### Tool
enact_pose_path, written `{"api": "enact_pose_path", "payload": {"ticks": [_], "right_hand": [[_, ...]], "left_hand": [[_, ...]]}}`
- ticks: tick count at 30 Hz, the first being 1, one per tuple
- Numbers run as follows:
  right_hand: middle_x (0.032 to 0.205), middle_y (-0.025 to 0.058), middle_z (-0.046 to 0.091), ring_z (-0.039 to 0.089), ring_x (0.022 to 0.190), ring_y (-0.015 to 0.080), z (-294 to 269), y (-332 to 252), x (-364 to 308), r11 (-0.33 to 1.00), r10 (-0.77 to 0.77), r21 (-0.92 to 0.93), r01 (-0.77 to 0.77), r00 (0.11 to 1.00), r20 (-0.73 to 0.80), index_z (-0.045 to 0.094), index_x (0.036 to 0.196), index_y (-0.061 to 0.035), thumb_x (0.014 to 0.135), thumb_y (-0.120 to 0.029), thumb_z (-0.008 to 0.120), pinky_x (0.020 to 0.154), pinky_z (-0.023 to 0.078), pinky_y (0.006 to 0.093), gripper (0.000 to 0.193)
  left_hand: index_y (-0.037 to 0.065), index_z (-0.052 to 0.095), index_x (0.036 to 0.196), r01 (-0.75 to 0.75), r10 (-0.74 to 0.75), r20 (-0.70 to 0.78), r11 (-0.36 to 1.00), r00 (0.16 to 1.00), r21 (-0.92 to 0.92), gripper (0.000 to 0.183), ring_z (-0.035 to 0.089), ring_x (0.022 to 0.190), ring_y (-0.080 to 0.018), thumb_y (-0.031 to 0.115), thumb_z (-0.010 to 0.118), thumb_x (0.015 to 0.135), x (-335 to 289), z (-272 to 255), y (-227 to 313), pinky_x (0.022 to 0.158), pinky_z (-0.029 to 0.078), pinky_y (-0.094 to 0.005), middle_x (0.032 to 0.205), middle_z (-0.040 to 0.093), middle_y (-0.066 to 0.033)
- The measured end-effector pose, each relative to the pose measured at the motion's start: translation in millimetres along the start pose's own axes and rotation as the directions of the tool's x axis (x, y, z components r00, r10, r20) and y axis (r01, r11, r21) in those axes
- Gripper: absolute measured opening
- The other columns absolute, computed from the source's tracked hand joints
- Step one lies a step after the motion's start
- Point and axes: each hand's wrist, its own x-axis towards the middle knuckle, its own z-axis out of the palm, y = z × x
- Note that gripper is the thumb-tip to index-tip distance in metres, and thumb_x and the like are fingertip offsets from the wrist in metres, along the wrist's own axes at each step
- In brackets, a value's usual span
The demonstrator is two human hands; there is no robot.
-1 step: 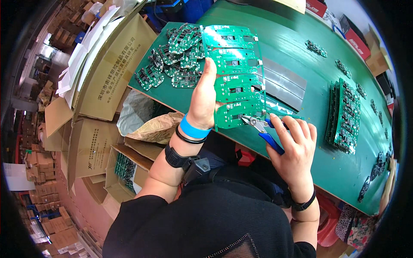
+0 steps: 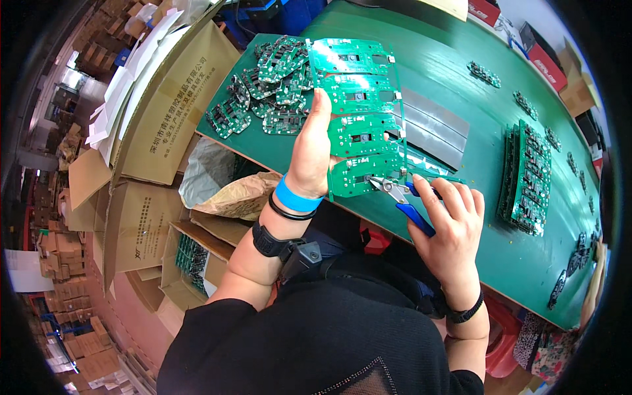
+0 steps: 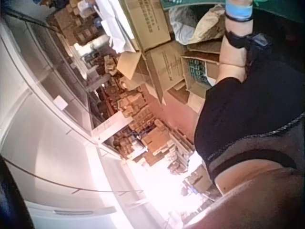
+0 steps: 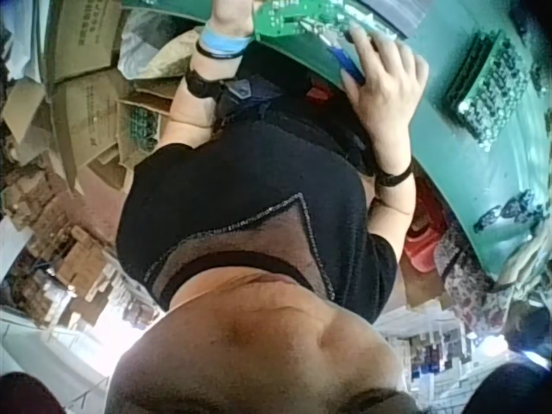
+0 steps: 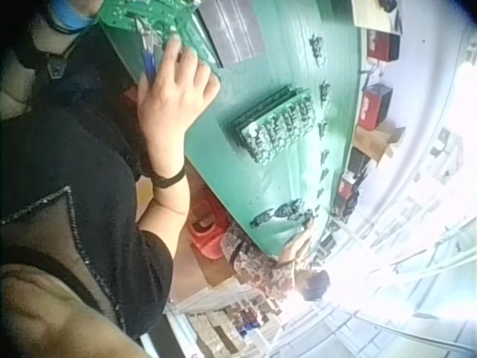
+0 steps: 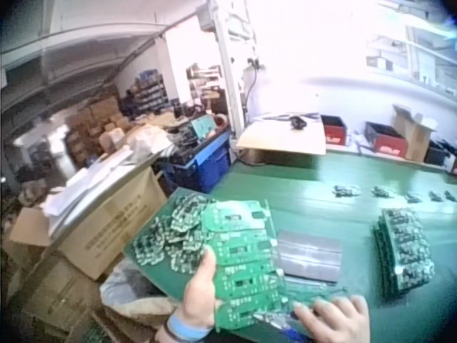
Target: The person uses blue-handled pliers to trim excess green material from the edges of rectangular circuit boards. They handle the boards one at a time, cutting along the edges and then placing the finished pieces into a pile on the table.
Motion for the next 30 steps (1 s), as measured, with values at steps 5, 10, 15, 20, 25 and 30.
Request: {"api": "enact_pose_path", "payload": {"ticks": [5,10,15,20,25,30], "right_hand": [[0.100,0.0053,0.058,0.055,0.089,0.0234,3,2,1,1.000,-0.016,0.021,0.017,1.000,-0.011,0.063,0.120,-0.0116,0.059,-0.020,0.080,0.081,0.040,0.0393,0.064],[0.100,0.0063,0.059,0.056,0.088,0.0243,1,3,2,0.998,0.012,0.065,-0.007,0.997,-0.074,0.065,0.117,-0.0105,0.059,-0.017,0.079,0.081,0.041,0.0390,0.060],[0.098,0.0083,0.061,0.057,0.087,0.0264,-1,18,-1,0.987,0.148,0.093,-0.131,0.967,-0.206,0.067,0.113,-0.0076,0.062,-0.012,0.077,0.081,0.042,0.0390,0.053],[0.100,0.0073,0.061,0.057,0.089,0.0247,9,24,1,0.984,0.177,0.046,-0.171,0.965,-0.195,0.067,0.115,-0.0082,0.062,-0.012,0.076,0.080,0.041,0.0372,0.054],[0.102,0.0061,0.061,0.056,0.090,0.0239,11,21,3,0.981,0.183,-0.030,-0.191,0.968,-0.174,0.066,0.116,-0.0099,0.061,-0.014,0.078,0.082,0.040,0.0375,0.057],[0.105,0.0085,0.060,0.056,0.097,0.0265,9,22,-4,0.977,0.206,-0.018,-0.212,0.966,-0.158,0.063,0.121,-0.0097,0.064,-0.018,0.077,0.090,0.038,0.0401,0.059]], "left_hand": [[0.003,0.043,0.140,-0.008,0.008,0.005,1.000,1.000,0.002,0.070,0.060,0.112,-0.0327,0.058,0.022,0.101,-1,-1,1,0.093,0.053,-0.0497,0.132,0.056,-0.0182],[0.004,0.042,0.141,-0.009,0.009,-0.027,1.000,1.000,0.014,0.071,0.061,0.111,-0.0337,0.059,0.022,0.101,-2,-4,3,0.093,0.053,-0.0503,0.134,0.054,-0.0185],[0.004,0.033,0.147,0.153,-0.118,0.145,0.951,0.982,-0.269,0.073,0.060,0.113,-0.0376,0.059,0.020,0.101,-5,-29,7,0.092,0.053,-0.0530,0.142,0.046,-0.0211],[0.005,0.017,0.153,0.333,-0.169,0.343,0.796,0.924,-0.506,0.073,0.049,0.124,-0.0453,0.057,0.019,0.101,-16,-33,-13,0.092,0.054,-0.0528,0.152,0.029,-0.0247],[0.001,0.016,0.152,0.333,-0.152,0.380,0.817,0.912,-0.472,0.075,0.061,0.111,-0.0373,0.056,0.025,0.101,-22,-32,-27,0.083,0.058,-0.0437,0.152,0.024,-0.0315],[0.003,0.016,0.153,0.347,-0.170,0.366,0.795,0.915,-0.498,0.075,0.057,0.117,-0.0395,0.056,0.025,0.101,-21,-35,-28,0.085,0.058,-0.0444,0.153,0.018,-0.0319]]}}
